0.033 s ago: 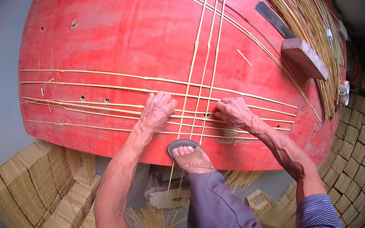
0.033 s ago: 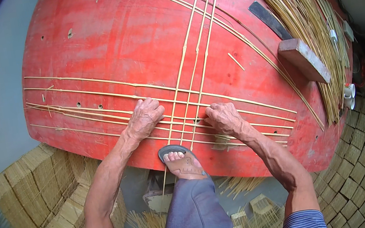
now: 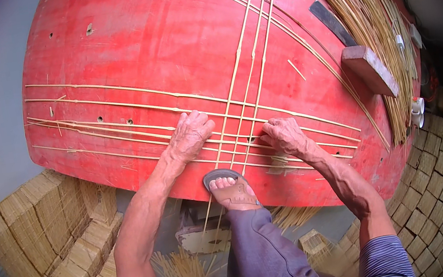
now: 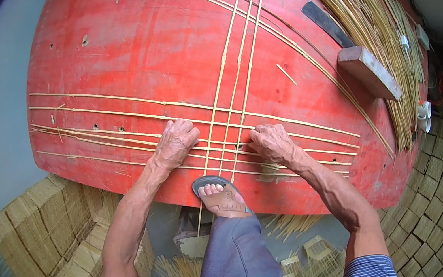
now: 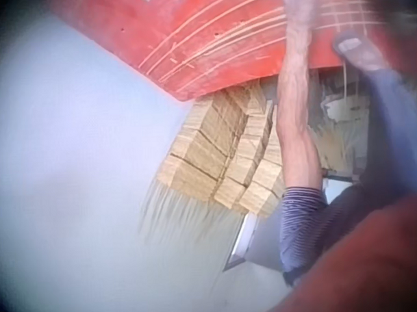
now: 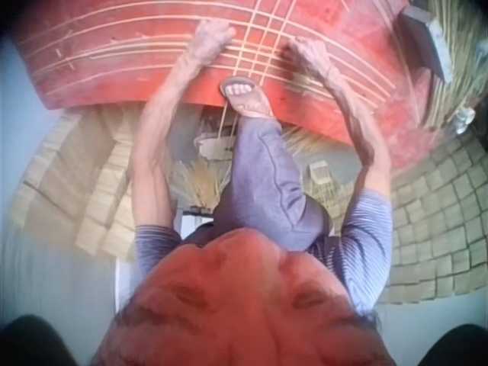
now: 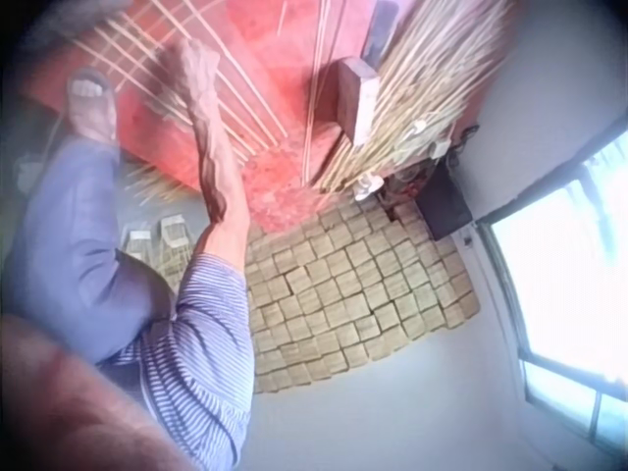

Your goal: The person weaves thin bamboo strips on a large red curved surface, alternating strips over and under to form a grid pattern. The person uses both hands to place and adjust the strips, occasionally using a foot to hold them in place.

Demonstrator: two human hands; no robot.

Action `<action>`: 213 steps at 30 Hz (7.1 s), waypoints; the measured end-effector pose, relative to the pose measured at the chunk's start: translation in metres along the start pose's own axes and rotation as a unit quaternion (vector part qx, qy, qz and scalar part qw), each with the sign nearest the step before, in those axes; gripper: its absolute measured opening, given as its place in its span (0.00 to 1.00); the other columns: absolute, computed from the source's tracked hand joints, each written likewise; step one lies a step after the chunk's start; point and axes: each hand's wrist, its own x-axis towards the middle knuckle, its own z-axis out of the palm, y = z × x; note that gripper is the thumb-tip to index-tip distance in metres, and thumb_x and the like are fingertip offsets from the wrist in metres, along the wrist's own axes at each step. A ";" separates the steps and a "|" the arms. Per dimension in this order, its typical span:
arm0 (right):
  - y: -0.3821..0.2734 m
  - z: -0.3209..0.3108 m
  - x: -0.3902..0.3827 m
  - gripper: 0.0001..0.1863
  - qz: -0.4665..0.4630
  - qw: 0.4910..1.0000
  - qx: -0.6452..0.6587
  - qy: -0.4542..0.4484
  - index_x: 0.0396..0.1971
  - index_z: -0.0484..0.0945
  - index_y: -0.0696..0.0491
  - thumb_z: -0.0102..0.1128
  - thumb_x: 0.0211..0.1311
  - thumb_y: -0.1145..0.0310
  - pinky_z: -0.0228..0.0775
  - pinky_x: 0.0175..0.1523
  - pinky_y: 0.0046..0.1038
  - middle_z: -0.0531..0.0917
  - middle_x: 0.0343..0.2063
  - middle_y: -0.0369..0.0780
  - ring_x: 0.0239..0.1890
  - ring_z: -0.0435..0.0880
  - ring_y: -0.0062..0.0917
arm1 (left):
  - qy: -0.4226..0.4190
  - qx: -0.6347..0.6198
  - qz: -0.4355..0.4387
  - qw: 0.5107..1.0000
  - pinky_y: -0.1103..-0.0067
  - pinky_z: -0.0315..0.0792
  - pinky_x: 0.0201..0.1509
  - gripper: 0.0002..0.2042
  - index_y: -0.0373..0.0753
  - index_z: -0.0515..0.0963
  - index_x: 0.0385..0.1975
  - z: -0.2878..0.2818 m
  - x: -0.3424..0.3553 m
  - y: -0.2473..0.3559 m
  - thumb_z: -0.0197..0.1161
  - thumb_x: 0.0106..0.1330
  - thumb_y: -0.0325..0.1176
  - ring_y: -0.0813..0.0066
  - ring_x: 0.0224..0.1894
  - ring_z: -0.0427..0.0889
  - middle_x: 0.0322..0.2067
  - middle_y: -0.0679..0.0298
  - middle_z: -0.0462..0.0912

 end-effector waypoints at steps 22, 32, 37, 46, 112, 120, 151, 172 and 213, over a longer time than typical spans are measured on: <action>0.006 -0.006 0.012 0.11 0.017 0.999 0.009 -0.029 0.27 0.73 0.57 0.60 0.62 0.65 0.72 0.33 0.46 0.80 0.25 0.49 0.30 0.81 0.48 | 0.028 0.017 -0.049 0.998 0.64 0.67 0.43 0.06 0.40 0.73 0.33 0.005 0.002 0.005 0.62 0.60 0.29 0.59 0.39 0.74 0.32 0.60 0.73; -0.021 -0.010 -0.064 0.13 0.144 0.983 0.070 0.089 0.24 0.69 0.58 0.64 0.61 0.71 0.68 0.30 0.45 0.75 0.21 0.52 0.25 0.78 0.50 | 0.167 -0.174 -0.299 0.923 0.65 0.74 0.40 0.08 0.35 0.76 0.39 0.017 -0.072 0.076 0.64 0.61 0.25 0.57 0.35 0.80 0.32 0.56 0.78; -0.002 0.032 -0.118 0.09 0.198 0.972 0.107 0.065 0.29 0.69 0.57 0.60 0.65 0.71 0.67 0.30 0.47 0.76 0.21 0.54 0.25 0.78 0.51 | 0.229 -0.265 -0.316 0.882 0.66 0.76 0.38 0.07 0.32 0.75 0.40 0.049 -0.089 0.073 0.61 0.63 0.23 0.55 0.32 0.80 0.30 0.51 0.78; -0.009 0.036 -0.109 0.09 0.170 0.981 0.010 0.093 0.29 0.69 0.57 0.52 0.71 0.71 0.69 0.31 0.43 0.79 0.22 0.50 0.26 0.81 0.46 | 0.234 -0.229 -0.317 0.890 0.63 0.77 0.47 0.12 0.34 0.72 0.41 0.069 -0.097 0.069 0.61 0.59 0.18 0.49 0.42 0.80 0.36 0.51 0.78; -0.056 -0.040 0.128 0.03 0.008 0.988 0.102 0.115 0.34 0.80 0.57 0.60 0.64 0.74 0.75 0.34 0.36 0.82 0.24 0.48 0.27 0.84 0.42 | 0.426 -0.320 -0.576 0.621 0.71 0.78 0.38 0.11 0.30 0.79 0.44 0.044 -0.070 0.122 0.58 0.68 0.30 0.68 0.32 0.85 0.32 0.53 0.85; -0.133 -0.027 0.141 0.19 0.124 0.974 0.032 -0.189 0.55 0.76 0.54 0.56 0.67 0.63 0.75 0.52 0.39 0.86 0.45 0.49 0.51 0.84 0.44 | 0.555 -0.641 -0.499 0.181 0.61 0.71 0.62 0.20 0.31 0.69 0.57 0.003 -0.072 0.052 0.63 0.69 0.33 0.51 0.56 0.80 0.53 0.46 0.78; -0.097 -0.006 0.170 0.12 0.028 0.995 0.057 0.075 0.36 0.77 0.58 0.62 0.53 0.69 0.74 0.42 0.49 0.78 0.34 0.53 0.39 0.80 0.48 | 0.454 -0.729 -0.198 0.472 0.64 0.67 0.68 0.34 0.30 0.66 0.66 -0.023 -0.052 0.000 0.61 0.68 0.49 0.55 0.66 0.71 0.66 0.47 0.69; 0.233 -0.142 0.032 0.07 0.256 0.899 -0.326 0.139 0.35 0.73 0.55 0.48 0.64 0.69 0.75 0.37 0.52 0.81 0.34 0.53 0.33 0.83 0.54 | 0.402 -0.758 -0.145 0.492 0.68 0.66 0.67 0.43 0.40 0.56 0.72 -0.045 -0.044 -0.017 0.66 0.63 0.57 0.56 0.66 0.69 0.64 0.50 0.70; 0.113 -0.223 0.175 0.08 0.139 0.911 0.105 0.375 0.33 0.76 0.55 0.52 0.74 0.70 0.62 0.19 0.21 0.80 0.23 0.35 0.17 0.72 0.15 | 0.401 -0.816 -0.090 0.405 0.60 0.69 0.66 0.31 0.34 0.76 0.57 -0.044 -0.062 -0.024 0.38 0.78 0.56 0.48 0.59 0.77 0.57 0.44 0.77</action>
